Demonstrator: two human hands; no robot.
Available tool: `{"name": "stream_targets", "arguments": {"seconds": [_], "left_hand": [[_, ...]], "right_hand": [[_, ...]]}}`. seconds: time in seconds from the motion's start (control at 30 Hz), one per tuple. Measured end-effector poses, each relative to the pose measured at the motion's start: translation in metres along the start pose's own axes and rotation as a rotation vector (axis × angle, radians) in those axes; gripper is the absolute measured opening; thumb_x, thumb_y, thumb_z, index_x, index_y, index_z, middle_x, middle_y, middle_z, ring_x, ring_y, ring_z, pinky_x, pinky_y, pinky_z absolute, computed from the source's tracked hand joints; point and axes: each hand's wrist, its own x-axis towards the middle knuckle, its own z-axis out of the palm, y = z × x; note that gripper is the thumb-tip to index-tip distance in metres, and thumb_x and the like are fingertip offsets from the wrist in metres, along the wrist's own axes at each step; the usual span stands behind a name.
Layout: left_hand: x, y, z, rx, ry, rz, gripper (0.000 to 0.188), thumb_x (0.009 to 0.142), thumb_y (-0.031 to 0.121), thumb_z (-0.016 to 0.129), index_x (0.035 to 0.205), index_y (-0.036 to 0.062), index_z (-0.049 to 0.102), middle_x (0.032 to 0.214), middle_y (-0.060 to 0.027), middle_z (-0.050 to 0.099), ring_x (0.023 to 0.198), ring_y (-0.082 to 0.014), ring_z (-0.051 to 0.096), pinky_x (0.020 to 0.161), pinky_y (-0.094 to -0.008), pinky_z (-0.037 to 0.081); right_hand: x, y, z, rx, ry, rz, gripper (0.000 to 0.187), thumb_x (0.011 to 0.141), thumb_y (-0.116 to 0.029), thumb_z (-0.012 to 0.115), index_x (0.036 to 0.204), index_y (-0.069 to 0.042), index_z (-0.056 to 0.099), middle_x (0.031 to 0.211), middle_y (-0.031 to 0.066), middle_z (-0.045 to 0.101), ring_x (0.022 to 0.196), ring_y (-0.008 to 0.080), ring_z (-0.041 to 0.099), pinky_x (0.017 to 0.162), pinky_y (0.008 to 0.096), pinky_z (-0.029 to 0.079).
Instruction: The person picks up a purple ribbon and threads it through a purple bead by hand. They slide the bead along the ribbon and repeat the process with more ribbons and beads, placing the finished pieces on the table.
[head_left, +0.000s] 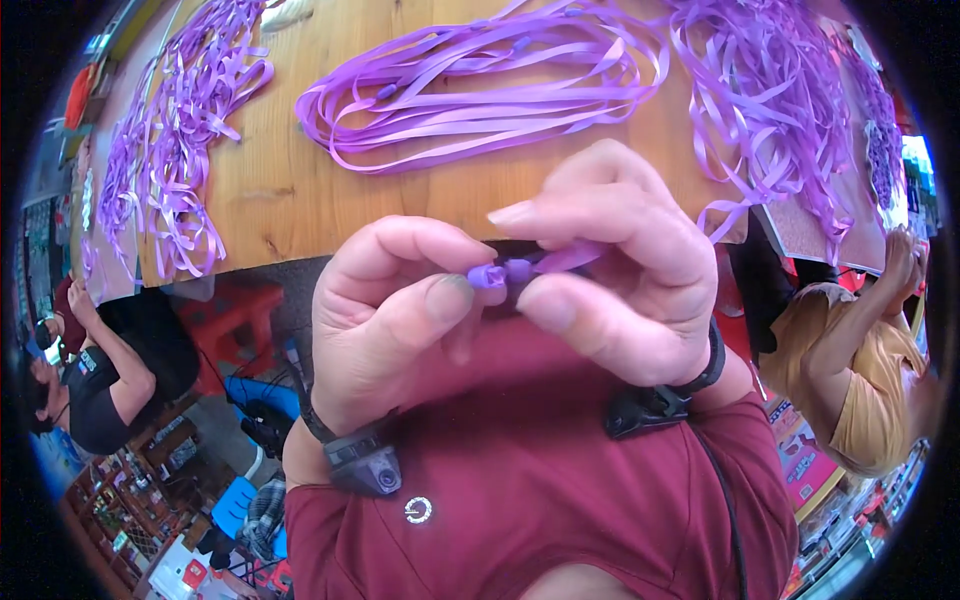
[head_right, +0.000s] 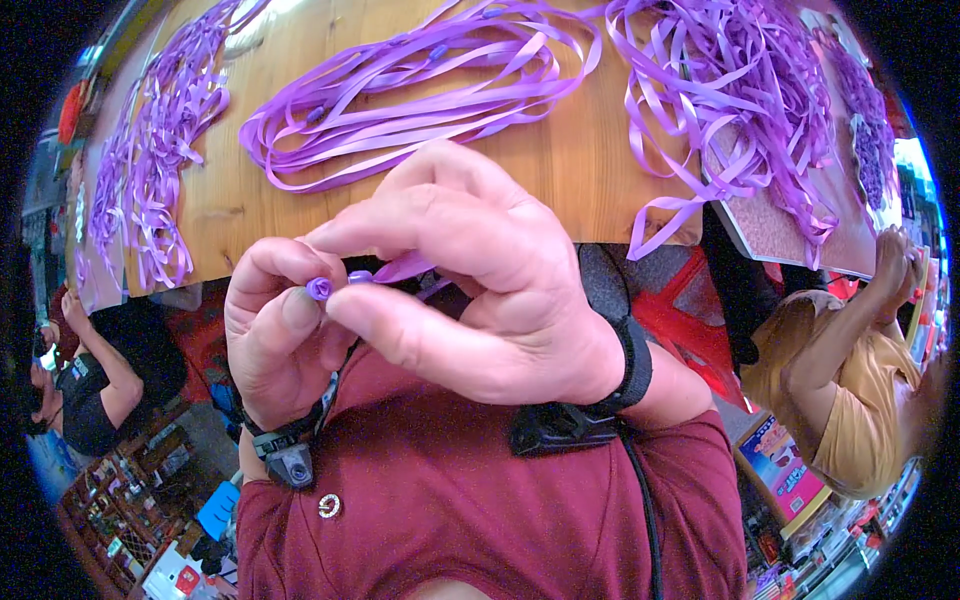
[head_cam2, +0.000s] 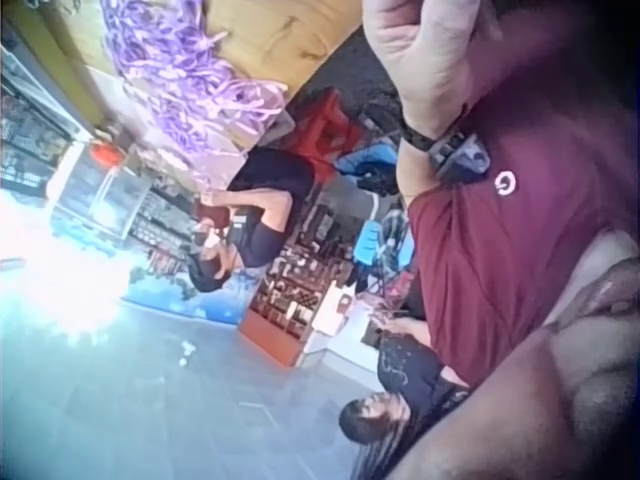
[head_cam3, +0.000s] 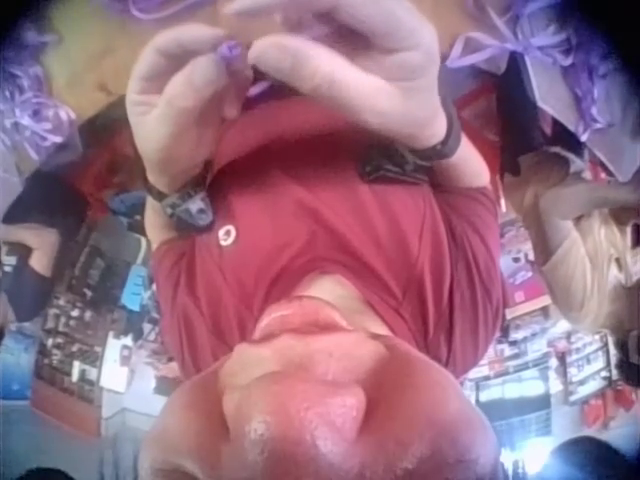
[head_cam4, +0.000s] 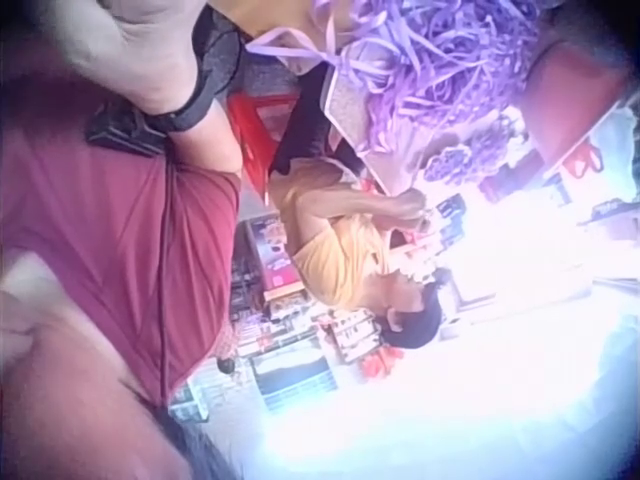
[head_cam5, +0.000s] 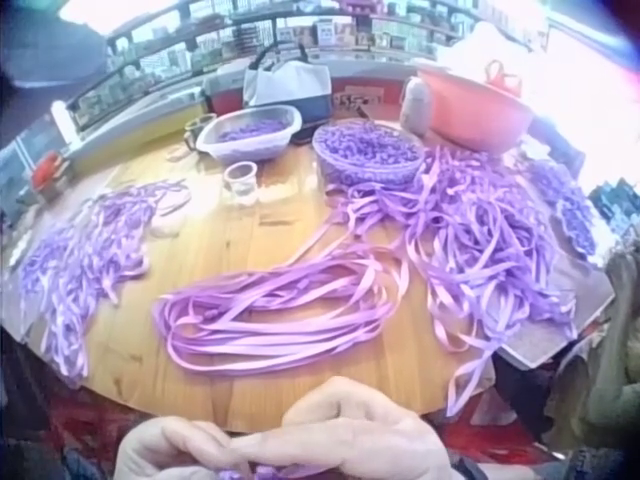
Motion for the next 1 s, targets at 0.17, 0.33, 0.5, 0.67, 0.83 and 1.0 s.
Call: {"name": "stream_targets", "arguments": {"seconds": [0.17,0.33,0.5,0.67,0.83,1.0], "left_hand": [[0.002,-0.004,0.000,-0.001,-0.021,0.024,0.015,0.084,0.002,0.052,0.098,-0.0012,0.053,0.090,-0.0114,0.060,0.064,-0.0085,0.054,0.055,-0.0192,0.044],[0.003,-0.008,0.002,0.028,-0.004,-0.006,0.016,0.083,0.000,0.052,0.099,-0.0002,0.053,0.090,-0.0102,0.059,0.066,-0.0083,0.054,0.056,-0.0190,0.044],[0.011,-0.010,0.011,0.138,0.053,-0.027,0.016,0.083,-0.001,0.053,0.099,-0.0001,0.052,0.091,-0.0088,0.059,0.073,-0.0080,0.054,0.062,-0.0187,0.043],[0.023,-0.012,0.014,0.264,-0.021,0.011,0.013,0.080,-0.004,0.055,0.092,-0.0010,0.054,0.089,-0.0069,0.056,0.080,-0.0090,0.053,0.069,-0.0204,0.042],[0.036,-0.019,0.022,0.373,-0.021,0.023,0.011,0.078,-0.006,0.055,0.088,-0.0006,0.054,0.085,-0.0048,0.053,0.076,-0.0079,0.051,0.066,-0.0201,0.041],[0.046,-0.026,0.036,0.385,-0.011,-0.016,0.009,0.079,-0.004,0.056,0.086,-0.0001,0.053,0.082,-0.0030,0.051,0.072,-0.0067,0.047,0.065,-0.0198,0.039]], "right_hand": [[-0.002,0.002,0.004,0.016,-0.013,0.010,0.029,0.066,-0.002,0.068,0.095,0.000,0.064,0.075,0.0061,0.058,0.069,0.0144,0.050,0.059,0.0242,0.039],[-0.005,0.002,0.002,0.014,0.048,0.036,0.025,0.066,0.000,0.068,0.090,-0.001,0.065,0.072,0.0039,0.060,0.064,0.0139,0.050,0.054,0.0246,0.039],[-0.008,0.010,-0.009,-0.025,0.061,0.008,0.021,0.066,0.001,0.067,0.087,-0.001,0.065,0.070,0.0031,0.060,0.063,0.0136,0.050,0.054,0.0246,0.039],[-0.010,0.013,-0.024,-0.026,0.081,0.026,0.021,0.066,0.000,0.067,0.086,-0.002,0.065,0.070,0.0033,0.060,0.064,0.0135,0.050,0.054,0.0241,0.040],[-0.014,0.016,-0.037,-0.013,0.114,0.043,0.021,0.063,0.001,0.069,0.084,-0.002,0.065,0.069,0.0027,0.060,0.064,0.0140,0.052,0.054,0.0238,0.040],[-0.018,0.021,-0.049,-0.029,0.149,0.020,0.021,0.061,0.002,0.068,0.081,-0.002,0.064,0.067,0.0022,0.059,0.062,0.0140,0.052,0.052,0.0241,0.040]]}}
